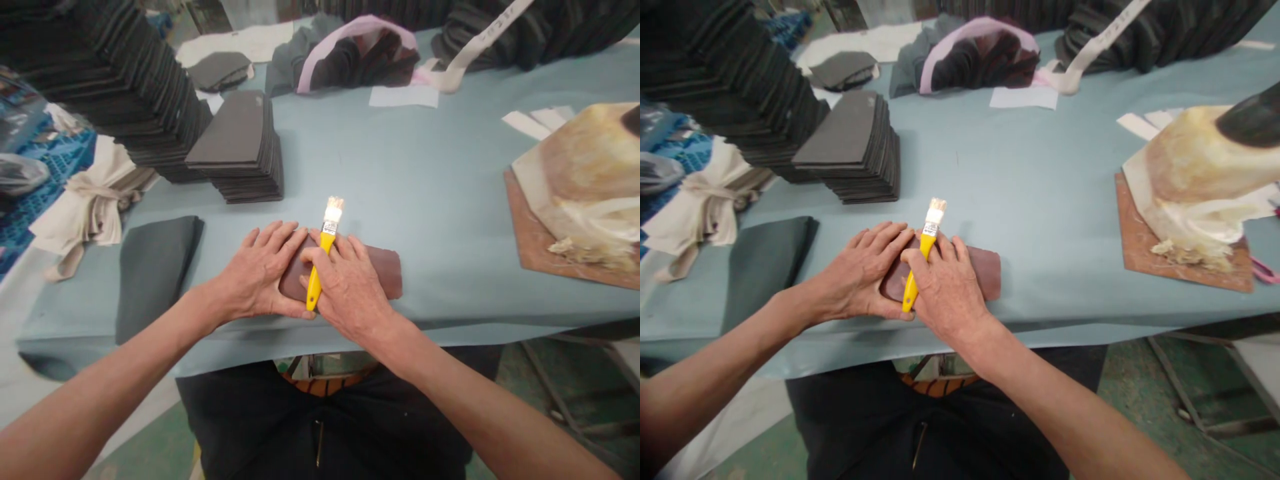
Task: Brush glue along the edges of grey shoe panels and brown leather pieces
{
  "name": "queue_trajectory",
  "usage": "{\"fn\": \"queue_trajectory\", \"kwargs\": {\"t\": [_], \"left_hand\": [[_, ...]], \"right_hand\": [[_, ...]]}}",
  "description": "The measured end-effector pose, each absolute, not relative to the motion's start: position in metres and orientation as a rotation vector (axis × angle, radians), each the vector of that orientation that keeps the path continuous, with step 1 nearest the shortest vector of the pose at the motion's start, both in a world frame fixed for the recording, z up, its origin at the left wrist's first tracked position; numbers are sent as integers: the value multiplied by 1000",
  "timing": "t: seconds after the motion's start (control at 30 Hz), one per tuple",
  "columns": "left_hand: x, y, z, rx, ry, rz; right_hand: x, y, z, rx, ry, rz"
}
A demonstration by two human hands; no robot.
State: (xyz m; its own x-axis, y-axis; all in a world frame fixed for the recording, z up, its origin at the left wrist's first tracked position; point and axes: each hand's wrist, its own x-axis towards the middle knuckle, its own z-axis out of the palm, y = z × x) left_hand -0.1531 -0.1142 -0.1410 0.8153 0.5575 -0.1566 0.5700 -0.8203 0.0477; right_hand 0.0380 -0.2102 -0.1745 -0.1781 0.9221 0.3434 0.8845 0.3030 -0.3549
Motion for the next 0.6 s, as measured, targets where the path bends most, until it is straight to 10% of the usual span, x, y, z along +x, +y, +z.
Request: {"fn": "queue_trajectory", "kwargs": {"t": [0.6], "left_hand": [[-161,-119,-163,2733,814,170]], "right_hand": [[63,-220,-176,-1596,-2078,-6]]}}
